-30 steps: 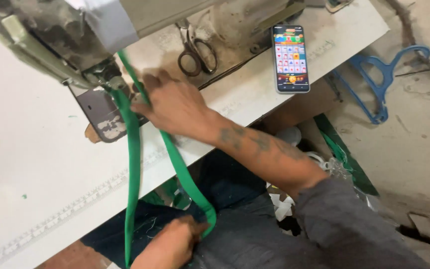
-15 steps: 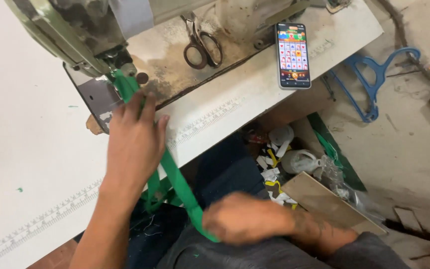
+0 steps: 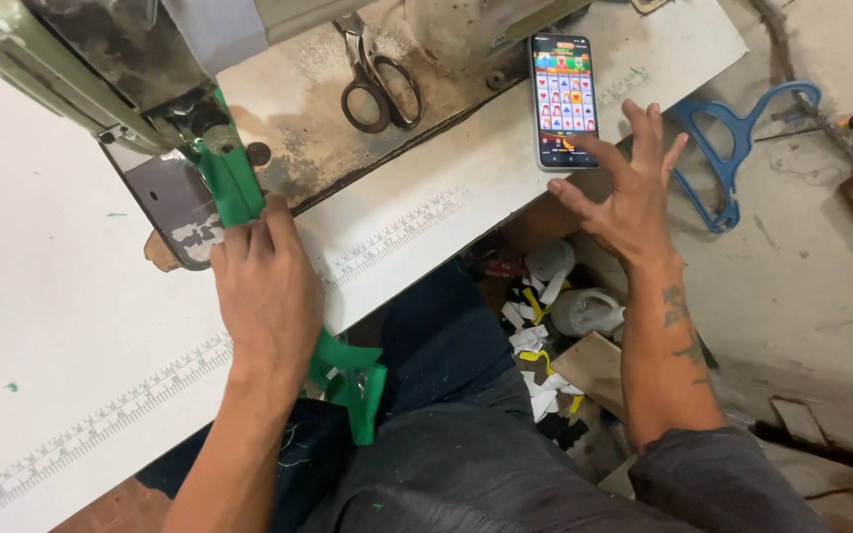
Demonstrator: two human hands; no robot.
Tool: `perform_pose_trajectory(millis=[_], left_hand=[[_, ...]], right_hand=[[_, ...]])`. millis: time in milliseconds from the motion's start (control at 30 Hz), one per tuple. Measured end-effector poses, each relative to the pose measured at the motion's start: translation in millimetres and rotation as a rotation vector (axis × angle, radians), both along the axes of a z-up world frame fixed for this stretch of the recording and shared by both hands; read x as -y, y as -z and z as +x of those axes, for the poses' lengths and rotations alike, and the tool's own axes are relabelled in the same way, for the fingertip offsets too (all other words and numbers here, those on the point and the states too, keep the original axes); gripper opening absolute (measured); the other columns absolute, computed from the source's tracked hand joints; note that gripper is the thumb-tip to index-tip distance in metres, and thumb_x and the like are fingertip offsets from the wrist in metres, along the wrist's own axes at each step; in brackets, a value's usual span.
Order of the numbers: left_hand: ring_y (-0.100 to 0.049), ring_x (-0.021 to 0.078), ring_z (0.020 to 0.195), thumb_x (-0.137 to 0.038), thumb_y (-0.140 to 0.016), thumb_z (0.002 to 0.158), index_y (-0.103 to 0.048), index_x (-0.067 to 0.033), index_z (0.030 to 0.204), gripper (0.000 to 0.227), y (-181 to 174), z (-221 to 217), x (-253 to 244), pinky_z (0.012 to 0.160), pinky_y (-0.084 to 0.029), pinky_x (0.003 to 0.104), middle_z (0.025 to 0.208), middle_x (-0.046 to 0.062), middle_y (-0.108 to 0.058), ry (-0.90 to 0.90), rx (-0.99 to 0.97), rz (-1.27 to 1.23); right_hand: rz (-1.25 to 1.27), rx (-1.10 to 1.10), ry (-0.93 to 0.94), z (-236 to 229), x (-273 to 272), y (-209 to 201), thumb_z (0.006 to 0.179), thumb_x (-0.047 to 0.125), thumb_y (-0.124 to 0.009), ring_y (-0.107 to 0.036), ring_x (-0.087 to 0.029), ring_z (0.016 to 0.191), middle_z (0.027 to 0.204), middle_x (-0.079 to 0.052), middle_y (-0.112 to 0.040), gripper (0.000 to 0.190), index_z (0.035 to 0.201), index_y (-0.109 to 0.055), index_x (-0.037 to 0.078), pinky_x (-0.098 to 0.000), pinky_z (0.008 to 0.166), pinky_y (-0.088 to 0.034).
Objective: Sewing green fabric strips using an industrial sewing machine.
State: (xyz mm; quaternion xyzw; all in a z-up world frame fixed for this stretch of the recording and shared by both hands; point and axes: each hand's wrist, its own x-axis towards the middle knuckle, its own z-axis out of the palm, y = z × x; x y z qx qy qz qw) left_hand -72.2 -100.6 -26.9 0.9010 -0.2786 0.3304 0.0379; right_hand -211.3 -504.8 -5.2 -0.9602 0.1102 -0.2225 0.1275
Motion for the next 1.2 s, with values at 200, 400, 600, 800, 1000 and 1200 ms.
perform_pose_trajectory(millis=[200,400,600,800,1000,1200], left_hand=[[-0.06,0.0336,0.085,0.007,-0.054,0.094,-0.047,0.0177,0.157,0.064,-0.3,13.9,4.2,0.081,-0.05,0.041,0.103,0.021,-0.066,-0.11,-0.165,0.071],[-0.056,0.0288,0.067,0.006,-0.065,0.074,-0.062,-0.0123,0.079,0.019,-27.1,-15.7,8.5,0.062,-0.045,0.038,0.072,0.01,-0.056,-0.13,-0.155,0.181],[-0.056,0.03,0.063,-0.006,-0.06,0.096,-0.065,-0.0055,0.102,0.007,-15.1,-135.2,-11.2,0.054,-0.044,0.045,0.074,0.009,-0.057,0.114,-0.581,-0.014],[-0.078,0.0401,0.087,-0.002,-0.057,0.093,-0.077,-0.0091,0.095,0.021,216.6,-148.9,-33.5,0.071,-0.066,0.054,0.098,0.017,-0.074,0.075,-1.089,0.301],[-0.075,0.0365,0.112,-0.011,-0.05,0.1,-0.076,-0.0112,0.113,0.029,293.3,-122.1,-59.6,0.089,-0.063,0.049,0.12,0.016,-0.074,0.003,-1.423,0.343],[-0.072,0.0336,0.132,-0.019,-0.044,0.106,-0.075,-0.013,0.127,0.038,158.0,-103.9,-121.2,0.104,-0.06,0.045,0.139,0.016,-0.075,-0.059,-1.699,0.367]], right_hand=[[0.107,0.236,0.013,-3.7,-16.8,-9.4,0.114,0.05,-0.068,-0.031,-0.052,0.163,0.172,-0.024,-0.039,0.062,0.16,-0.057,0.009,-0.0825,0.127,-0.015],[0.133,0.308,0.042,9.1,-19.4,-3.7,0.116,0.03,-0.075,-0.035,-0.047,0.157,0.165,-0.027,-0.042,0.046,0.154,-0.063,0.006,-0.0649,0.119,-0.05],[0.094,0.257,0.073,0.0,-15.7,-6.5,0.11,0.039,-0.078,-0.026,-0.057,0.163,0.17,-0.02,-0.042,0.043,0.144,-0.071,0.013,-0.0907,0.121,-0.012],[0.099,0.374,-0.148,17.0,-100.0,-31.0,0.111,0.036,-0.062,-0.06,-0.042,0.138,0.145,-0.027,-0.064,0.049,0.139,-0.066,-0.004,-0.0601,0.117,-0.054],[0.081,0.026,-0.556,43.1,-234.4,8.4,0.102,0.074,-0.059,-0.066,-0.043,0.132,0.153,-0.025,-0.064,0.077,0.161,-0.053,0.024,-0.0622,0.102,-0.051],[0.004,0.023,-0.77,11.8,-251.0,-6.2,0.103,0.043,-0.07,-0.06,-0.03,0.108,0.133,-0.013,-0.065,0.042,0.137,-0.065,0.018,-0.0481,0.091,-0.044]])
